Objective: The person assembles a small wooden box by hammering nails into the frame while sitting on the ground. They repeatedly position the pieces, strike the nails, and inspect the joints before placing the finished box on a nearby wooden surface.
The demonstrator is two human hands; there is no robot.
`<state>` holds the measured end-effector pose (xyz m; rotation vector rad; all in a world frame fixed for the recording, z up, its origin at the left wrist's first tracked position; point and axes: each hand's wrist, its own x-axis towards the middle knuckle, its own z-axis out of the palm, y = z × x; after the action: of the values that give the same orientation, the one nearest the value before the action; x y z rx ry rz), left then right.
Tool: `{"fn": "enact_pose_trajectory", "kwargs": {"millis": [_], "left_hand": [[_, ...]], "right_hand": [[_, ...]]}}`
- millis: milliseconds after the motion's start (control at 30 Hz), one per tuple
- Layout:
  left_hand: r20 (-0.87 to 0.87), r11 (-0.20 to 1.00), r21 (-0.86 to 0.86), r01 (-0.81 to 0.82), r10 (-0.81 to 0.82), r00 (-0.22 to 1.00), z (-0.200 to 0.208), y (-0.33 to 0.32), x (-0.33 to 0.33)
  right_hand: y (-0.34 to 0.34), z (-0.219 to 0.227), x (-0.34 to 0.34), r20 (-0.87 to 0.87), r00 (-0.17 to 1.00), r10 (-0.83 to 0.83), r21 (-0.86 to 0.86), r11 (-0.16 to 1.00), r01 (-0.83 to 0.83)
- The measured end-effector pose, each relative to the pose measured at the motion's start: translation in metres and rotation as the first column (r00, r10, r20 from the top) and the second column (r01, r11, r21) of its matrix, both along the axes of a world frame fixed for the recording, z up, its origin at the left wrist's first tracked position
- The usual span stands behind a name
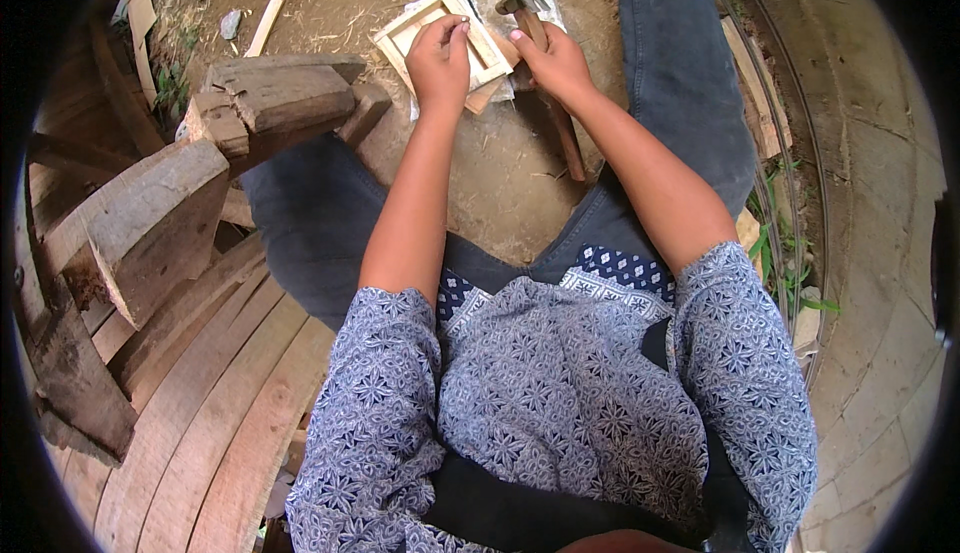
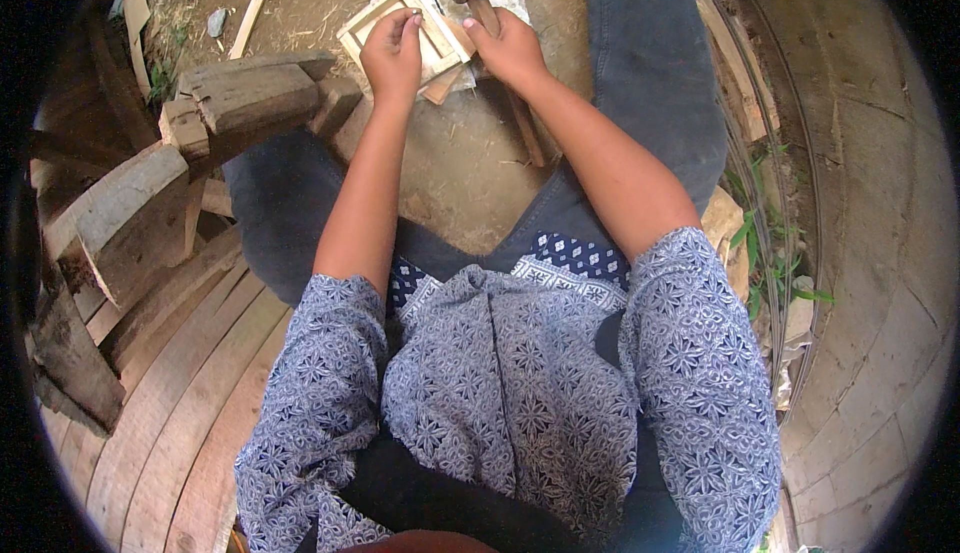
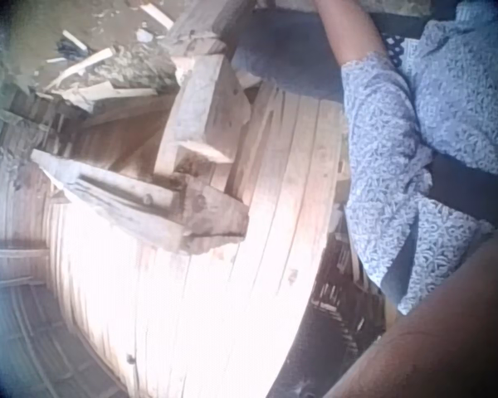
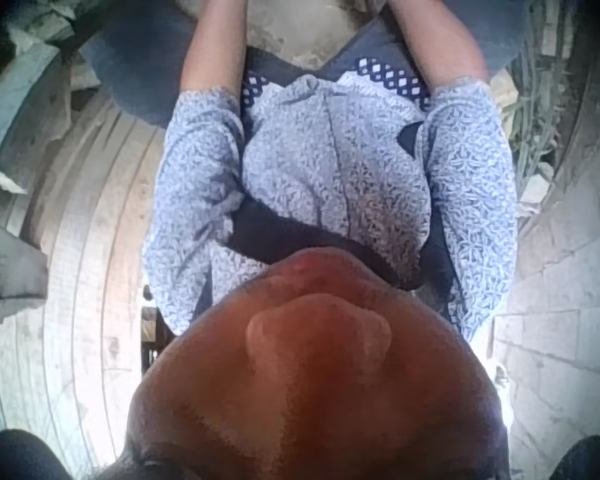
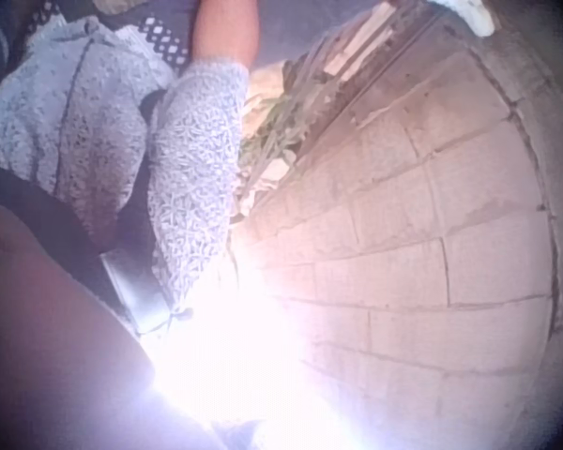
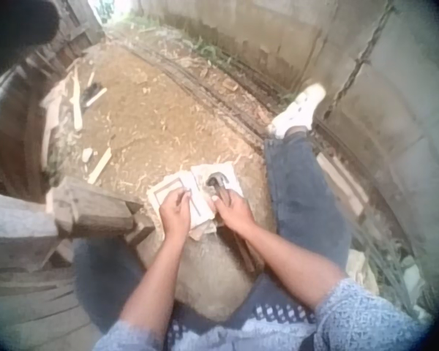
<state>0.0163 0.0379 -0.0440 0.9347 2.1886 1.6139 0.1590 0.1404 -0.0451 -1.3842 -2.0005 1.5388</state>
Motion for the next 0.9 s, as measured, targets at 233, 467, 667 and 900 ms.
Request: {"fn": "enact_pose_trajectory", "kwargs": {"millis": [233,467,667,900], "left_hand": [[-0.020,1.000,-0.006,-0.011,0.011,1.000,0.005,0.000,0.002],[-0.034,0.999,0.032,-0.021,0.022,0.999,0.015,-0.003,0.002],[-0.096,0.999,0.022,-0.042,0.044,0.994,0.014,0.002,0.006],[-0.044,0.998,0.021,-0.060,0.060,0.997,0.023,-0.006,0.006]], "right_hand": [[0.008,0.066,0.014,-0.010,0.972,0.235,0.176,0.957,-0.230],[-0.013,0.174,-0.006,-0.176,0.916,0.360,0.418,0.870,-0.262],[-0.022,0.111,-0.008,-0.090,0.928,0.362,0.380,0.874,-0.304],[-0.031,0.181,-0.023,-0.272,0.911,0.312,0.399,0.898,-0.188]]}}
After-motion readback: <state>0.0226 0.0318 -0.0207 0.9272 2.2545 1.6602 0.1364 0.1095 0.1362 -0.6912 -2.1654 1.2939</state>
